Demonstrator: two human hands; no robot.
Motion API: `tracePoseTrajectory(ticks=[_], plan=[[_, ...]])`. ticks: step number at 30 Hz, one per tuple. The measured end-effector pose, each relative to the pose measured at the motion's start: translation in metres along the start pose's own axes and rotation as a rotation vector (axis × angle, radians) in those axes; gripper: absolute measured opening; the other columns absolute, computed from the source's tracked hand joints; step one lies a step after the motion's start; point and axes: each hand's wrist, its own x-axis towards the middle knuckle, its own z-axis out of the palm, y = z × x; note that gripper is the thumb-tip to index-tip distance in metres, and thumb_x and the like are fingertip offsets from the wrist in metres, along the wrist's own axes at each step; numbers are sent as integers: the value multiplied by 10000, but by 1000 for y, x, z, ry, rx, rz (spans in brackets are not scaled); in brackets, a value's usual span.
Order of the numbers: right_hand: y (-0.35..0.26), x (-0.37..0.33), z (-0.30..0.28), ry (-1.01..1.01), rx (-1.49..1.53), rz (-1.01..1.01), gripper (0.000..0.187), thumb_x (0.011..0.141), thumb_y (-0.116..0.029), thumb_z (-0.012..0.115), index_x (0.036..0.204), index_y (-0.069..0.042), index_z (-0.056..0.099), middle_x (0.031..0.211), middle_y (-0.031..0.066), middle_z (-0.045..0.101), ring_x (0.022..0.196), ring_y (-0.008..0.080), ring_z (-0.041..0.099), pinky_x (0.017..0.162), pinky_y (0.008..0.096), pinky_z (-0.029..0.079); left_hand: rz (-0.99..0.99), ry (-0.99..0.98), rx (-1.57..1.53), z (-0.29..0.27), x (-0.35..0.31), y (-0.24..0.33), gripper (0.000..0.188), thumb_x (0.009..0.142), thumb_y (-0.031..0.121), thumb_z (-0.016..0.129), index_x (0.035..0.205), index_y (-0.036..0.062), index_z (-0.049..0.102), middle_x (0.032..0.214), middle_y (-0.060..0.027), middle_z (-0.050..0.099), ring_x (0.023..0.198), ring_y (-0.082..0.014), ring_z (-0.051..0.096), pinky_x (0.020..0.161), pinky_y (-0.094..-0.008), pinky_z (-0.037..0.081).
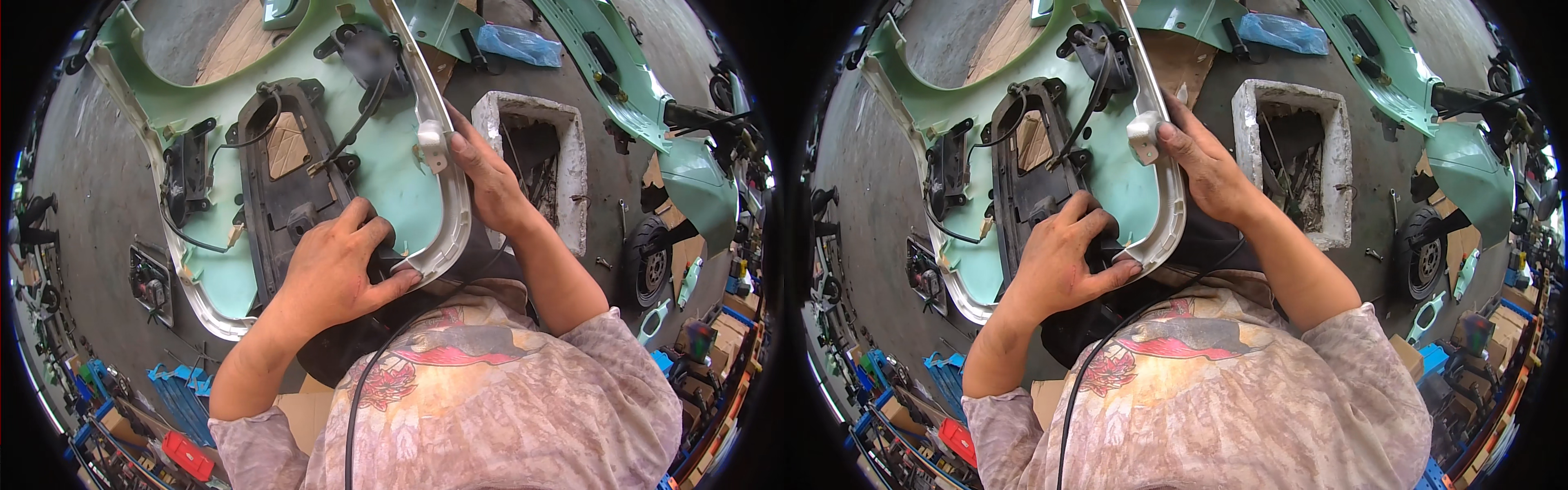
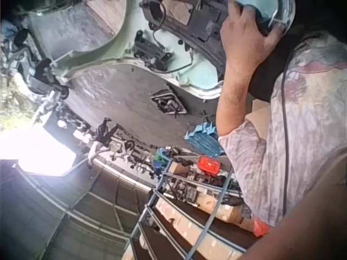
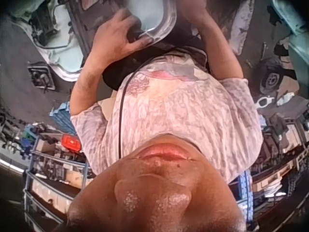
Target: The person attaches a silver trim piece to the edge of a light green scooter body panel. They position the trim by hand, insert small screws, and tighten them using a screwdriver.
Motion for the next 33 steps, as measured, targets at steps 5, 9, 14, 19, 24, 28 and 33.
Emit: tracePoseTrajectory(ticks=[5,9,14,19,24,28,33], plan=[[-3,2,-1,-34,38,13,652,1028,-345,483,1521,12,247,1405,114,451,1280,168,429,1090,300,332,-45,-99,-79,-15,12,-4,546,766,478,748,973,-15,636,827,-155,570,700,-335,620,653,-419,492],[-2,4,-1,-19,42,-43,595,1043,-291,475,1509,13,264,1381,115,471,1257,168,442,1085,304,344,-158,2,-264,-21,41,-3,639,774,496,748,1116,-25,609,873,-187,628,663,-305,606,647,-390,488],[9,1,-1,-10,-28,-61,607,1046,-288,441,1530,8,223,1447,128,415,1312,189,408,1109,322,320,-215,146,-599,-1,68,-12,740,847,472,738,1309,-47,482,959,-116,625,636,-89,579,556,-262,444],[16,-7,2,50,37,-67,616,1052,-281,437,1530,24,195,1441,152,422,1303,198,426,1108,326,331,-183,114,-874,16,76,-10,577,910,304,716,1283,-66,476,1028,-95,599,728,-93,628,613,-227,474],[14,-4,-2,16,97,-24,616,1050,-267,445,1531,20,191,1441,153,419,1304,198,424,1105,324,337,-238,105,-1021,22,76,-12,590,906,306,722,1279,-70,462,1066,-91,563,822,-107,644,691,-216,489],[7,23,-12,15,-42,-42,611,1049,-302,445,1516,30,232,1433,161,438,1297,214,439,1112,321,326,-278,100,-1065,21,76,-10,610,909,308,717,1293,-76,441,1060,-84,538,828,-110,643,697,-220,494],[-10,89,-18,42,-35,53,536,1053,-296,435,1485,7,341,1382,130,522,1240,174,499,1076,293,368,-305,73,-1028,20,77,-11,734,889,356,733,1347,-91,376,1063,-89,536,839,-120,644,704,-224,498]])
